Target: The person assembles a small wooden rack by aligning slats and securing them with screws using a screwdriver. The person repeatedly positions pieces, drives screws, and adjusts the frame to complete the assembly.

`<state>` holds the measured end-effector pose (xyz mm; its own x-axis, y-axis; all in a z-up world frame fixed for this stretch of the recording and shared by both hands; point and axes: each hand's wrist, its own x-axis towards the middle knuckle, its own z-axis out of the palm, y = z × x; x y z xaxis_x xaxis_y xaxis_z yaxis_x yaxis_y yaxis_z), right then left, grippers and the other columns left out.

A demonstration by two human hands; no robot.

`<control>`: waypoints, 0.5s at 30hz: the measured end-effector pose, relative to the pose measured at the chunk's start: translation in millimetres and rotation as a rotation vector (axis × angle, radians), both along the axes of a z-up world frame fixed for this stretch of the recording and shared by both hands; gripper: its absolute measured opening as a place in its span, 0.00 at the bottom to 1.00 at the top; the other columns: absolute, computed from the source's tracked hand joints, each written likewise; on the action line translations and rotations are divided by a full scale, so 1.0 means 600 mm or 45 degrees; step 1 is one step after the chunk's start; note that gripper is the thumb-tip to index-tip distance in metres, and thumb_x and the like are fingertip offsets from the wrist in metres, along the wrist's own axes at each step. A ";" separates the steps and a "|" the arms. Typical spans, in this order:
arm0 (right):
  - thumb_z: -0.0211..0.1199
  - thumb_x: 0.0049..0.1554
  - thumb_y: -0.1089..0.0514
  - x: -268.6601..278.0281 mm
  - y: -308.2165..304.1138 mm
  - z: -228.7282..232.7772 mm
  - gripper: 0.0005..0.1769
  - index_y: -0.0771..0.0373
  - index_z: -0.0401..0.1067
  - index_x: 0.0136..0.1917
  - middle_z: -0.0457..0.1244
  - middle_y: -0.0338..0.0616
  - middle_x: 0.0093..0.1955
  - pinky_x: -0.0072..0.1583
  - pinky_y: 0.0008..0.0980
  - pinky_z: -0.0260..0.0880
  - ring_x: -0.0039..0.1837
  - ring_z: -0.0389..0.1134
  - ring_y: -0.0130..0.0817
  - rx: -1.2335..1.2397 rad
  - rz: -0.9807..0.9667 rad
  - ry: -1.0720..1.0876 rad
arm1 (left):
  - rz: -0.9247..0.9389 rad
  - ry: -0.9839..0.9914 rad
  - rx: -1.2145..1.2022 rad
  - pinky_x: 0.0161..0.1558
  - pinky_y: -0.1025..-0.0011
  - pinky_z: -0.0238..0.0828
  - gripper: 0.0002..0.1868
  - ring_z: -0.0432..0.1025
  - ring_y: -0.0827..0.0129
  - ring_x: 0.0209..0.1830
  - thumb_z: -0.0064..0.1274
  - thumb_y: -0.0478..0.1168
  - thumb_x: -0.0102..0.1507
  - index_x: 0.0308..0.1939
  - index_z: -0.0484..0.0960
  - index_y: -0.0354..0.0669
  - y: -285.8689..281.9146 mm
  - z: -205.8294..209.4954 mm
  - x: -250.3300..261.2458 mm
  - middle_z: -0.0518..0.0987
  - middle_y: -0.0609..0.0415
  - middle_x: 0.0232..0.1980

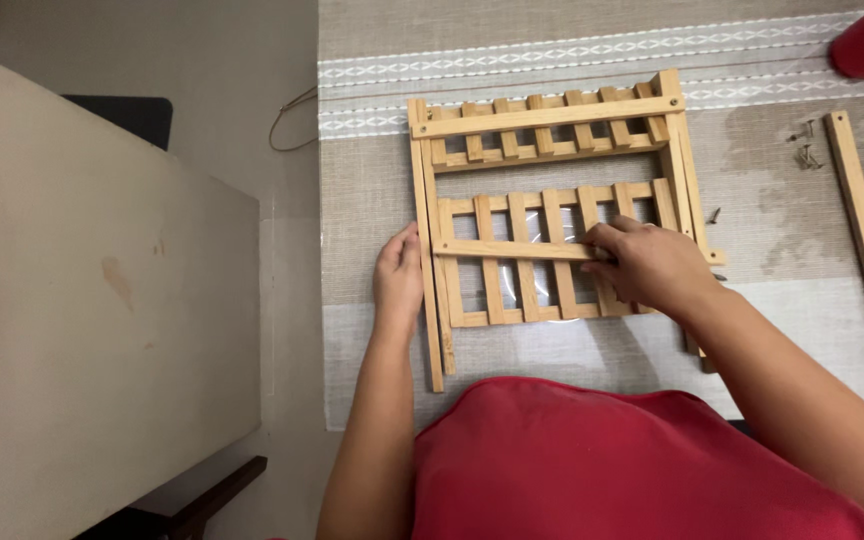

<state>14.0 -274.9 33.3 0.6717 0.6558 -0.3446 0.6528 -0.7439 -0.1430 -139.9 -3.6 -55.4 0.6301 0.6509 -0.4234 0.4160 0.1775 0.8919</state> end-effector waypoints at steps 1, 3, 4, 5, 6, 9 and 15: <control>0.62 0.58 0.38 -0.001 0.004 -0.003 0.17 0.47 0.74 0.55 0.68 0.35 0.52 0.49 0.43 0.74 0.51 0.73 0.41 -0.013 0.014 -0.004 | 0.012 -0.027 0.018 0.65 0.64 0.69 0.22 0.74 0.64 0.64 0.41 0.48 0.71 0.64 0.78 0.43 -0.004 -0.001 -0.008 0.79 0.50 0.64; 0.62 0.57 0.39 -0.001 0.010 -0.008 0.18 0.46 0.74 0.56 0.68 0.36 0.52 0.49 0.43 0.74 0.52 0.73 0.41 0.017 0.038 -0.039 | -0.077 -0.017 0.346 0.64 0.63 0.68 0.19 0.72 0.60 0.64 0.45 0.43 0.70 0.62 0.80 0.43 -0.008 0.000 -0.023 0.78 0.47 0.64; 0.62 0.57 0.39 -0.001 0.010 -0.011 0.18 0.46 0.74 0.56 0.68 0.36 0.52 0.49 0.43 0.74 0.52 0.73 0.41 0.029 0.050 -0.055 | -0.122 -0.009 0.507 0.64 0.63 0.68 0.18 0.71 0.59 0.64 0.47 0.41 0.70 0.62 0.81 0.43 -0.011 0.000 -0.032 0.78 0.46 0.63; 0.62 0.57 0.39 -0.001 0.011 -0.014 0.18 0.46 0.74 0.57 0.67 0.36 0.53 0.49 0.43 0.74 0.52 0.73 0.42 0.019 0.038 -0.047 | -0.120 0.001 0.500 0.63 0.64 0.69 0.17 0.72 0.59 0.63 0.47 0.41 0.70 0.61 0.81 0.44 -0.015 0.001 -0.040 0.78 0.47 0.63; 0.62 0.57 0.39 0.000 0.012 -0.017 0.18 0.45 0.74 0.57 0.67 0.36 0.54 0.49 0.43 0.74 0.52 0.73 0.42 0.013 0.023 -0.041 | -0.120 0.009 0.497 0.62 0.65 0.70 0.17 0.73 0.60 0.62 0.47 0.41 0.70 0.61 0.81 0.45 -0.017 0.004 -0.044 0.78 0.48 0.62; 0.62 0.58 0.38 0.001 0.011 -0.022 0.18 0.46 0.75 0.57 0.67 0.36 0.55 0.50 0.44 0.74 0.52 0.73 0.42 0.024 -0.028 -0.028 | -0.099 0.009 0.411 0.59 0.67 0.73 0.18 0.75 0.62 0.58 0.48 0.42 0.69 0.62 0.80 0.47 -0.029 0.014 -0.049 0.77 0.50 0.61; 0.65 0.55 0.41 0.004 0.025 -0.036 0.18 0.47 0.76 0.55 0.66 0.38 0.57 0.51 0.46 0.73 0.55 0.71 0.45 0.224 -0.054 -0.036 | -0.213 -0.099 0.711 0.57 0.64 0.72 0.19 0.72 0.58 0.57 0.60 0.44 0.64 0.58 0.83 0.47 -0.034 0.036 -0.044 0.76 0.47 0.58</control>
